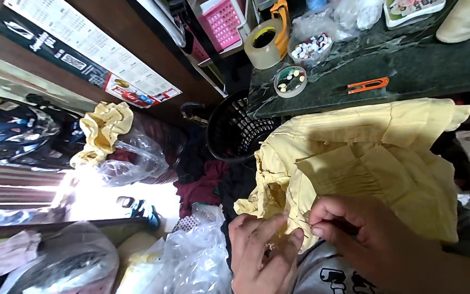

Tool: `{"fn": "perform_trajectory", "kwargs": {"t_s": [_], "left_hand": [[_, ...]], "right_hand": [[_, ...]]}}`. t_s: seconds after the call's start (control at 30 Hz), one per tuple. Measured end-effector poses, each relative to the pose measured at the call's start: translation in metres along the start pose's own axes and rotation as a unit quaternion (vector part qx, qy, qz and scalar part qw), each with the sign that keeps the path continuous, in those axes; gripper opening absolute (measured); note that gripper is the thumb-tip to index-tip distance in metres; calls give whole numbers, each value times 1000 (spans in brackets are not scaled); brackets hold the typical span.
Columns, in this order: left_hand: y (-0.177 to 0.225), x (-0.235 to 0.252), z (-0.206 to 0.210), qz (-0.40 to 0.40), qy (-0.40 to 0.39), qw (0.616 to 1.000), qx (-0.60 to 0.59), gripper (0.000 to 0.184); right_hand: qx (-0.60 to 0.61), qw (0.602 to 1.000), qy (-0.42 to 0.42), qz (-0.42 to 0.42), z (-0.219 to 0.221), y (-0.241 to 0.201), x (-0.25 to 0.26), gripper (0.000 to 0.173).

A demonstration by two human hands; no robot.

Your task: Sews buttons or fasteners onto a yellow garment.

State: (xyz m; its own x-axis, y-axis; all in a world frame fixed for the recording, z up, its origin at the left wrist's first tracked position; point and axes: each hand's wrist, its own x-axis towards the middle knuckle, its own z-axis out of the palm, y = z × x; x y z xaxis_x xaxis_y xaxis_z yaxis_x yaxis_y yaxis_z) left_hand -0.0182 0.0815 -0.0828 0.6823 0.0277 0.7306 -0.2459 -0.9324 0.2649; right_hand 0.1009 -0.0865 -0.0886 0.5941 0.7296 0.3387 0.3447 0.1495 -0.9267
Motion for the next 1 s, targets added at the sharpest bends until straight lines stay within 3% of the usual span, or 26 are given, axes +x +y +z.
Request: {"fn": "perform_trajectory", "kwargs": {"t_s": [0.33,0.6,0.67,0.73,0.8,0.9,1.0], "left_hand": [[7,0,-2,33,-13,994,105,8],[6,-6,0,64,-13,995,74,10],[5,-6,1,70,-13,995,72,12],[6,-7,1,83,-14,994,65,13],[7,-7,1,86,-15,995,56,8],[6,-6,0,78,-15,995,62,10],[3,-7,-1,81,-10,994,73,12]], "right_hand": [[38,999,3,17,2,-2,4,17],[98,995,7,35,8,-7,11,14],[44,999,4,13,4,-7,13,17],[-87,995,10,-44,-6,-4,18,26],[-176,980,-36,-83,-19,1,26,29],[-163,974,-108,-113,-34,11,39,21],[-135,972,-134,-141,-47,13,47,26]]}}
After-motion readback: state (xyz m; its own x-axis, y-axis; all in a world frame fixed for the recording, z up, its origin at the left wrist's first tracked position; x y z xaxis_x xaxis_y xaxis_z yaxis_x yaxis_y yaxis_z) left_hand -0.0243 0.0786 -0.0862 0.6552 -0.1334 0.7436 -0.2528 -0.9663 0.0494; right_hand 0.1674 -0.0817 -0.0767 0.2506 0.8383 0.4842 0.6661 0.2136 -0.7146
